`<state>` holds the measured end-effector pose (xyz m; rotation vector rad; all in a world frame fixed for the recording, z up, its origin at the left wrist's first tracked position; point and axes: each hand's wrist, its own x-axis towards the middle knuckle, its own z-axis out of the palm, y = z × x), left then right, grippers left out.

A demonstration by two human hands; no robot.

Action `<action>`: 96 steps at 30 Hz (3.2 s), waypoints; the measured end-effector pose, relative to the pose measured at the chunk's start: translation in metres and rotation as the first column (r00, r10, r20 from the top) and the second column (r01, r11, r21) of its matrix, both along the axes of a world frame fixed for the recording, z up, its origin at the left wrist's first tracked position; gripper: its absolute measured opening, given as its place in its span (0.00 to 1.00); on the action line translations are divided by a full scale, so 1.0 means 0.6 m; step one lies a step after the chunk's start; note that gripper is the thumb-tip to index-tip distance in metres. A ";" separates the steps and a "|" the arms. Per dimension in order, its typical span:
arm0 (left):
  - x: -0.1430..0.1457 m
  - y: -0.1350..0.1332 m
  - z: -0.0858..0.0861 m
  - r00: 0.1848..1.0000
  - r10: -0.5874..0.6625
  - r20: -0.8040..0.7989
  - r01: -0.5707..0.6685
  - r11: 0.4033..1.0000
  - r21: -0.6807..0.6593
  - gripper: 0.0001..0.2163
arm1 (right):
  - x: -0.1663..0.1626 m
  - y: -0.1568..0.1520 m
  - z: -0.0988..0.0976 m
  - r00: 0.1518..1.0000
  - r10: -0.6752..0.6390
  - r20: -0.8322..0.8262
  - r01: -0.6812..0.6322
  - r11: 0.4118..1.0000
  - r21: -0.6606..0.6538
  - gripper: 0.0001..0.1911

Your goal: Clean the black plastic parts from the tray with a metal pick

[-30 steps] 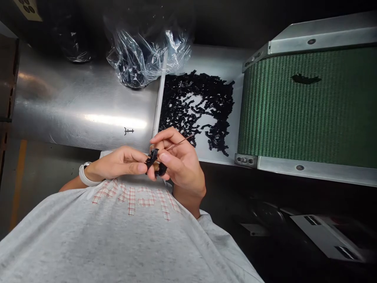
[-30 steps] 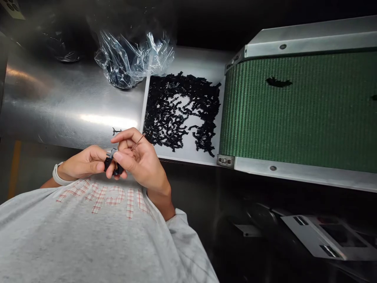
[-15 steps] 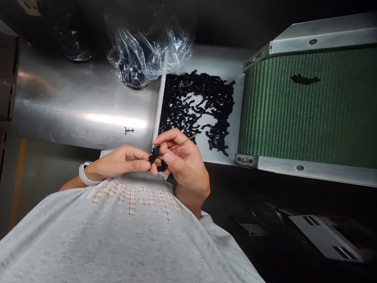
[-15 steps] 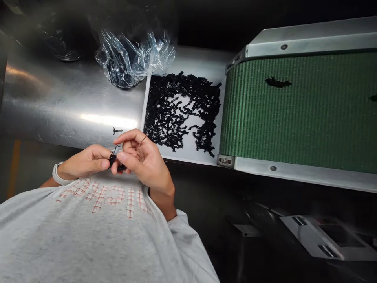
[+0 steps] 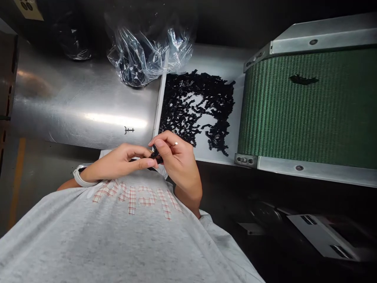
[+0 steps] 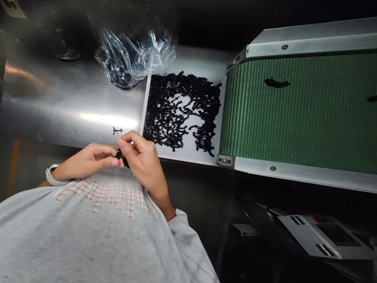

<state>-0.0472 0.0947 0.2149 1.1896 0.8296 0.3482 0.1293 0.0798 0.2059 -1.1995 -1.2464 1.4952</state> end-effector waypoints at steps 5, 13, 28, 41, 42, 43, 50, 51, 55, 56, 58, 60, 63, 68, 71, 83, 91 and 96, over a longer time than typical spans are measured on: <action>-0.001 0.000 -0.003 0.999 -0.022 -0.031 0.023 0.999 0.029 0.17 | 0.004 0.002 -0.005 0.992 0.008 0.130 -0.010 1.000 0.016 0.20; -0.004 0.005 -0.015 0.991 0.029 0.133 -0.006 0.986 -0.167 0.17 | 0.000 0.003 -0.007 0.995 -0.078 0.066 0.082 0.994 -0.070 0.26; -0.008 -0.006 -0.025 0.971 0.150 0.186 -0.129 0.985 -0.118 0.18 | -0.004 -0.009 0.000 0.964 -0.258 0.066 0.254 0.965 0.060 0.19; -0.006 -0.008 -0.024 0.976 0.157 0.147 -0.133 0.977 -0.164 0.15 | -0.013 -0.013 -0.011 0.952 -0.298 0.065 0.296 0.954 0.042 0.17; -0.005 -0.007 -0.026 0.977 0.150 0.150 -0.125 0.979 -0.163 0.15 | -0.013 -0.012 -0.011 0.951 -0.302 0.069 0.300 0.953 0.038 0.18; -0.005 -0.006 -0.028 0.977 0.144 0.155 -0.119 0.980 -0.163 0.15 | -0.014 -0.012 -0.011 0.950 -0.304 0.074 0.302 0.953 0.036 0.18; 0.000 -0.005 -0.056 0.969 0.120 0.218 -0.082 0.981 -0.178 0.18 | -0.017 -0.010 -0.014 0.942 -0.322 0.089 0.318 0.946 0.056 0.16; 0.001 -0.005 -0.059 0.965 0.128 0.227 -0.086 0.979 -0.184 0.18 | -0.017 -0.009 -0.015 0.943 -0.323 0.077 0.320 0.946 0.053 0.16; 0.003 -0.004 -0.066 0.955 0.168 0.244 -0.127 0.976 -0.177 0.17 | -0.016 -0.008 -0.018 0.955 -0.296 -0.024 0.296 0.955 0.017 0.15; 0.003 -0.004 -0.066 0.951 0.181 0.252 -0.142 0.976 -0.165 0.17 | -0.015 -0.008 -0.019 0.957 -0.286 -0.052 0.286 0.958 -0.001 0.15; 0.002 -0.003 -0.064 0.938 0.211 0.275 -0.180 0.975 -0.134 0.15 | -0.012 -0.007 -0.020 0.956 -0.276 -0.101 0.272 0.961 -0.049 0.17; -0.001 -0.002 -0.061 0.918 0.247 0.308 -0.229 0.969 -0.096 0.12 | -0.010 -0.006 -0.020 0.952 -0.273 -0.141 0.261 0.961 -0.094 0.18; -0.008 -0.002 -0.058 0.893 0.275 0.356 -0.282 0.959 -0.033 0.07 | -0.009 -0.004 -0.017 0.947 -0.266 -0.182 0.248 0.962 -0.118 0.19; -0.021 -0.003 -0.057 0.892 0.219 0.396 -0.235 0.972 -0.010 0.06 | -0.011 -0.002 -0.014 0.948 -0.256 -0.187 0.237 0.964 -0.118 0.20; -0.023 -0.002 -0.059 0.888 0.222 0.403 -0.232 0.972 -0.025 0.06 | -0.013 -0.001 -0.015 0.952 -0.236 -0.193 0.214 0.968 -0.129 0.20; -0.020 0.006 -0.060 0.867 0.289 0.405 -0.254 0.957 -0.139 0.05 | -0.014 0.010 -0.017 0.931 -0.245 -0.269 0.207 0.965 -0.164 0.23; -0.031 0.036 -0.087 0.872 0.378 0.310 -0.372 0.925 -0.081 0.08 | 0.016 0.018 -0.058 0.951 -0.273 -0.146 0.234 0.942 -0.241 0.28; -0.002 0.193 -0.116 0.881 0.442 0.169 -0.473 0.798 0.374 0.10 | 0.034 0.017 -0.099 0.946 -0.314 -0.083 0.285 0.926 -0.248 0.32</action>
